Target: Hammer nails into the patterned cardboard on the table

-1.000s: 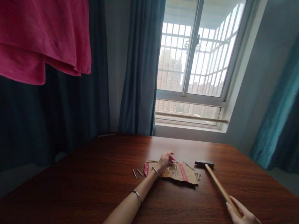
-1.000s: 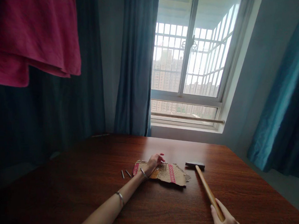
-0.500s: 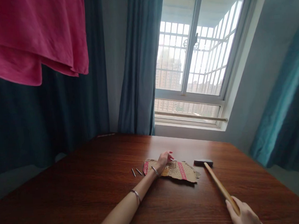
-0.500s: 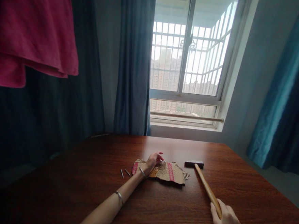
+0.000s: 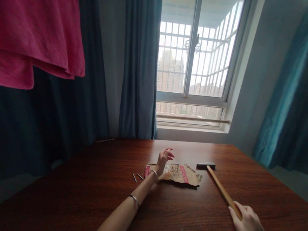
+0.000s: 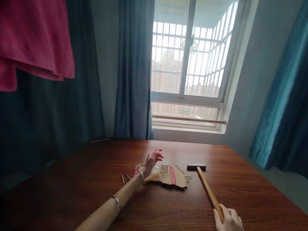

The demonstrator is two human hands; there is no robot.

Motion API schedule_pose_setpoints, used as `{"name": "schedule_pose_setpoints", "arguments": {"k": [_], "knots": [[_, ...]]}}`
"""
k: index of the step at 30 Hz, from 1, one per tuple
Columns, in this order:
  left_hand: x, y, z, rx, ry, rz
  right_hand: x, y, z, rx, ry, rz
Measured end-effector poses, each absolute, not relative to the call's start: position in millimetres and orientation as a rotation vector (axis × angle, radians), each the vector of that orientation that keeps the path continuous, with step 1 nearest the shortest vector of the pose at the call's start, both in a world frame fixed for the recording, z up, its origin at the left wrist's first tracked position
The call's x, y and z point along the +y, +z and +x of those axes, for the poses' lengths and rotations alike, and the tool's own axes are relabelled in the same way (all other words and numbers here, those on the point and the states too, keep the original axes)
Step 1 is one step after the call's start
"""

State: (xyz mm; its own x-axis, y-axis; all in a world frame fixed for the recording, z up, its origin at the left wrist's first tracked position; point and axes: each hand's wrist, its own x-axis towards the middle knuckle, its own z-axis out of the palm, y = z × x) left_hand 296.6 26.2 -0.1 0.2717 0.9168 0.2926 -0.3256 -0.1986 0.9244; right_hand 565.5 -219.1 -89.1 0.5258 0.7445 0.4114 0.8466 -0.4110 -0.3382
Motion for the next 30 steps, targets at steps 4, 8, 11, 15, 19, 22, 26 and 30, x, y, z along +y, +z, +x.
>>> {"name": "schedule_pose_setpoints", "arguments": {"k": [4,8,11,15,19,22,26,30], "knots": [[27.2,20.6,274.6,0.651,1.182,1.376,-218.7,-89.7,564.7,-1.308,-0.298,-2.275],[36.0,24.5,230.8,0.895,0.888,1.570,-219.2,-88.8,563.8,-1.305,-0.265,-2.278],[39.5,20.1,188.8,1.114,0.562,1.881,-219.5,-88.8,563.9,-1.287,-0.226,-2.283],[34.7,14.2,140.3,1.348,0.356,2.109,-219.2,-89.8,564.8,-1.278,-0.213,-2.279],[29.3,7.6,115.1,1.531,0.259,2.155,-220.1,-90.3,564.8,-1.277,-0.210,-2.279],[29.4,-0.2,108.2,1.671,0.306,2.151,-221.2,-90.0,564.3,-1.273,-0.208,-2.278],[33.2,-9.8,103.9,1.714,0.281,2.132,-221.2,-90.4,565.7,-1.268,-0.205,-2.283],[39.2,-14.2,98.5,1.671,0.259,2.092,-220.1,-91.4,567.7,-1.259,-0.183,-2.283]]}}
